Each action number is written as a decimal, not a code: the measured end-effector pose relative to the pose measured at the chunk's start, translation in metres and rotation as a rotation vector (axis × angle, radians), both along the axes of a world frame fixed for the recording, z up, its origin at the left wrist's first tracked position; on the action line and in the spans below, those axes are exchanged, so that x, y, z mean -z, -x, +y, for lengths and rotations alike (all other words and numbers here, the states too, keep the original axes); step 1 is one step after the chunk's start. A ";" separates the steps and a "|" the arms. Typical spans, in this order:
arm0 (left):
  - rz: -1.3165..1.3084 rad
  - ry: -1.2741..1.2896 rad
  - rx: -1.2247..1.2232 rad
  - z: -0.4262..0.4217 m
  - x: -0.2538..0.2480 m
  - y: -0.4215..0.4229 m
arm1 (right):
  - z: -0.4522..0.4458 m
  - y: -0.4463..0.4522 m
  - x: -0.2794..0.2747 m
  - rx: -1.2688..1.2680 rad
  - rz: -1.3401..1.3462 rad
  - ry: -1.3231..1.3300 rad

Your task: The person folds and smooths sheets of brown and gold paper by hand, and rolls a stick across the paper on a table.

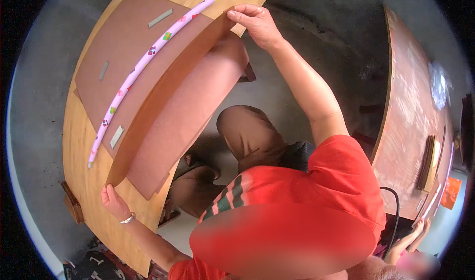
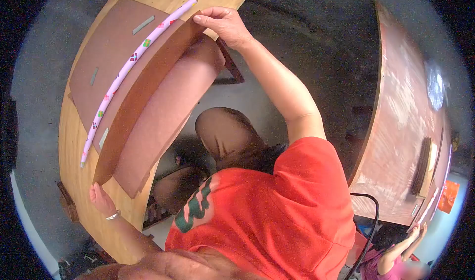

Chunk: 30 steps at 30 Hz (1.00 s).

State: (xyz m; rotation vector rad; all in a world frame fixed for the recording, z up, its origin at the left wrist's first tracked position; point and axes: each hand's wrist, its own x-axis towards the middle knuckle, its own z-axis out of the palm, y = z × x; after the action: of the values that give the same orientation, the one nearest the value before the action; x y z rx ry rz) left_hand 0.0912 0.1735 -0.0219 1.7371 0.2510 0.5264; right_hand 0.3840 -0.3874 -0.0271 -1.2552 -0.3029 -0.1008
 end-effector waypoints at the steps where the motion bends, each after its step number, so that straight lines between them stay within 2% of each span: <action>1: 0.020 0.003 0.016 -0.001 -0.001 0.001 | 0.000 -0.001 0.000 0.003 0.000 -0.013; 8: -0.022 0.009 -0.029 0.004 0.007 0.008 | -0.004 -0.004 0.005 -0.005 -0.047 -0.025; 10: 0.018 -0.078 -0.069 0.001 0.005 0.012 | -0.009 -0.004 0.008 -0.024 -0.067 -0.032; 16: 0.025 -0.129 -0.096 -0.002 0.005 0.019 | -0.011 0.001 0.009 0.010 -0.079 -0.037; 26: 0.013 -0.090 -0.151 -0.002 0.003 0.019 | -0.010 0.006 -0.001 0.020 -0.093 -0.099; 28: 0.272 -0.692 -0.280 -0.001 0.000 0.023 | -0.012 0.007 0.001 0.096 -0.099 -0.014; 30: 0.205 -0.824 -0.217 -0.005 -0.001 0.025 | -0.013 0.005 0.005 0.101 -0.101 0.033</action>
State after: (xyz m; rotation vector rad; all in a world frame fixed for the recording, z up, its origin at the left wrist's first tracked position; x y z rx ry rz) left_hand 0.0658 0.1686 -0.0206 2.5910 0.4070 0.6624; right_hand 0.3786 -0.4006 -0.0323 -1.3004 -0.3293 -0.2473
